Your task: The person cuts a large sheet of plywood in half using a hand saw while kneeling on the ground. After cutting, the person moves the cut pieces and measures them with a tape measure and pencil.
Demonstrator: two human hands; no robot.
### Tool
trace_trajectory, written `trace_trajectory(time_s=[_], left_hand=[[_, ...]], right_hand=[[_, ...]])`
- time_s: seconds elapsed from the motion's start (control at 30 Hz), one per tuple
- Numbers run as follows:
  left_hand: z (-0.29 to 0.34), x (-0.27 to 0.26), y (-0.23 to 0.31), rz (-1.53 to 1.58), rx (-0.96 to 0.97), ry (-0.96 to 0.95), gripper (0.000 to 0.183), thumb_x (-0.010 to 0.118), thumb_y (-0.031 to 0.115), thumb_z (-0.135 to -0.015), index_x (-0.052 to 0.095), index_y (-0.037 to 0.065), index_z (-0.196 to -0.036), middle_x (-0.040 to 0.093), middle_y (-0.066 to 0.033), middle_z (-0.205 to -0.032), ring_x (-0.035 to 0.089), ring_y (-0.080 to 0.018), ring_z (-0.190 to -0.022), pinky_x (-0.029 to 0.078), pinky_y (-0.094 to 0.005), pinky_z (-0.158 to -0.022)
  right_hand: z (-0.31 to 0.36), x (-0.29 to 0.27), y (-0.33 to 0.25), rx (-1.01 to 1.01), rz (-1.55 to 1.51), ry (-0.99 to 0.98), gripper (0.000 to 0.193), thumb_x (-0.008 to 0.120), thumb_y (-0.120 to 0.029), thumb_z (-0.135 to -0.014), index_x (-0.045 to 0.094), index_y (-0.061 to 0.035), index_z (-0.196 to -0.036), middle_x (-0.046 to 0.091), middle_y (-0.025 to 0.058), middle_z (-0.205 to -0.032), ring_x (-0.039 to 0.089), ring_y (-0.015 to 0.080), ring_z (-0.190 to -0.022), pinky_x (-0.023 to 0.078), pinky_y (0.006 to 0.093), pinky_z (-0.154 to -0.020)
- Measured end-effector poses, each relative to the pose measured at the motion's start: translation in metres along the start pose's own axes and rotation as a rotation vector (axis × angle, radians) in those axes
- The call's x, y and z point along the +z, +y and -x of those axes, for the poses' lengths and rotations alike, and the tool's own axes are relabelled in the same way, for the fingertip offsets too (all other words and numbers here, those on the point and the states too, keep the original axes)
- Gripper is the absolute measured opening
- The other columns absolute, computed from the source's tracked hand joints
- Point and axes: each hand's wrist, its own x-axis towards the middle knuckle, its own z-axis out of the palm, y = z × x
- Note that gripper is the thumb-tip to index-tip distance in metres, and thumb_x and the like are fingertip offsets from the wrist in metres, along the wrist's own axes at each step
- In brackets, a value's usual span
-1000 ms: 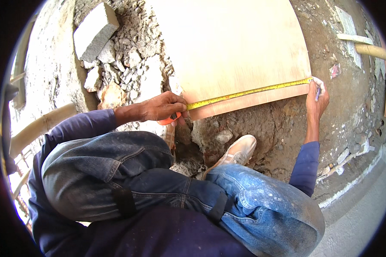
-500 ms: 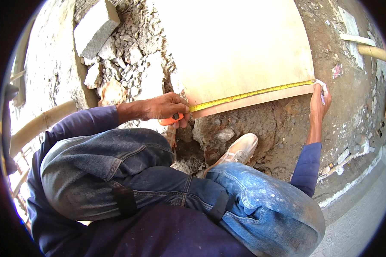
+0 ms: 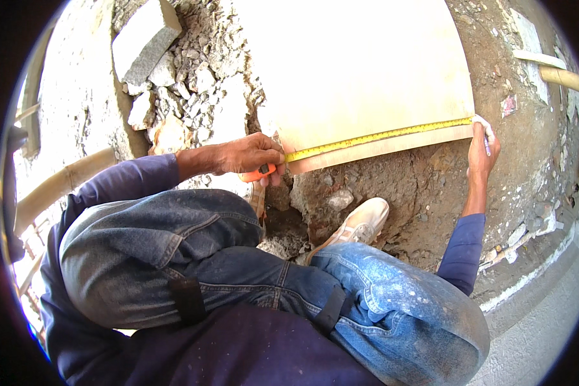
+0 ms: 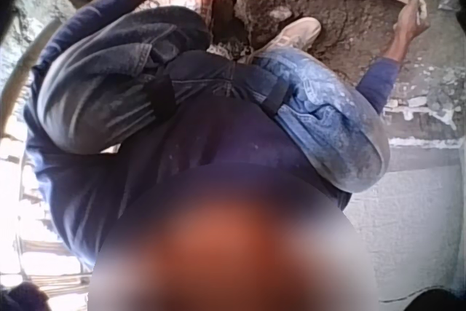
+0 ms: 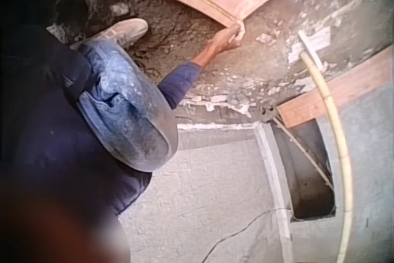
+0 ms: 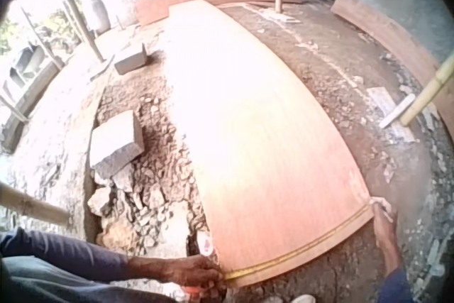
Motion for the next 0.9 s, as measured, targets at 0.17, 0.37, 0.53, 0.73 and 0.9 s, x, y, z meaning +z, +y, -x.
trace_trajectory(time_s=[0.17,0.37,0.53,0.73,0.9], left_hand=[[-0.001,-0.002,0.000,0.015,0.011,-0.021,0.031,0.047,0.020,-0.103,0.071,0.001,-0.097,0.075,-0.0104,-0.088,0.071,-0.0156,-0.074,0.058,-0.0338,-0.072],[-0.002,-0.002,-0.003,0.038,0.017,-0.030,0.030,0.047,0.019,-0.103,0.071,0.001,-0.098,0.075,-0.0107,-0.088,0.071,-0.0157,-0.075,0.058,-0.0334,-0.071],[-0.002,-0.002,-0.004,0.032,0.036,-0.028,0.031,0.048,0.019,-0.103,0.071,0.000,-0.097,0.075,-0.0108,-0.088,0.071,-0.0164,-0.075,0.058,-0.0335,-0.071],[-0.003,-0.003,-0.003,0.015,0.024,-0.034,0.033,0.046,0.021,-0.105,0.071,0.000,-0.100,0.075,-0.0102,-0.089,0.070,-0.0160,-0.076,0.058,-0.0335,-0.073],[-0.001,-0.004,-0.001,-0.027,0.028,-0.053,0.035,0.044,0.025,-0.109,0.069,0.001,-0.105,0.075,-0.0086,-0.091,0.069,-0.0132,-0.078,0.058,-0.0320,-0.076]], right_hand=[[-0.003,-0.004,-0.001,-0.049,0.056,-0.020,0.034,0.063,-0.022,-0.102,0.074,0.0022,-0.124,0.073,0.0062,-0.116,0.064,0.0157,-0.106,0.049,0.0326,-0.095],[-0.009,-0.006,-0.007,-0.078,0.111,-0.054,0.031,0.064,-0.020,-0.102,0.075,0.0014,-0.121,0.074,0.0058,-0.112,0.065,0.0153,-0.103,0.050,0.0331,-0.094],[-0.006,-0.002,-0.006,-0.039,0.037,-0.032,0.031,0.064,-0.020,-0.101,0.074,0.0022,-0.121,0.074,0.0057,-0.111,0.065,0.0151,-0.103,0.050,0.0328,-0.094],[-0.006,-0.001,-0.001,-0.057,-0.002,-0.040,0.030,0.064,-0.019,-0.102,0.074,0.0022,-0.120,0.073,0.0048,-0.111,0.064,0.0144,-0.103,0.049,0.0319,-0.094],[-0.006,0.001,0.004,-0.051,-0.073,-0.034,0.030,0.063,-0.019,-0.102,0.074,0.0018,-0.119,0.073,0.0042,-0.110,0.063,0.0143,-0.102,0.049,0.0317,-0.093]])
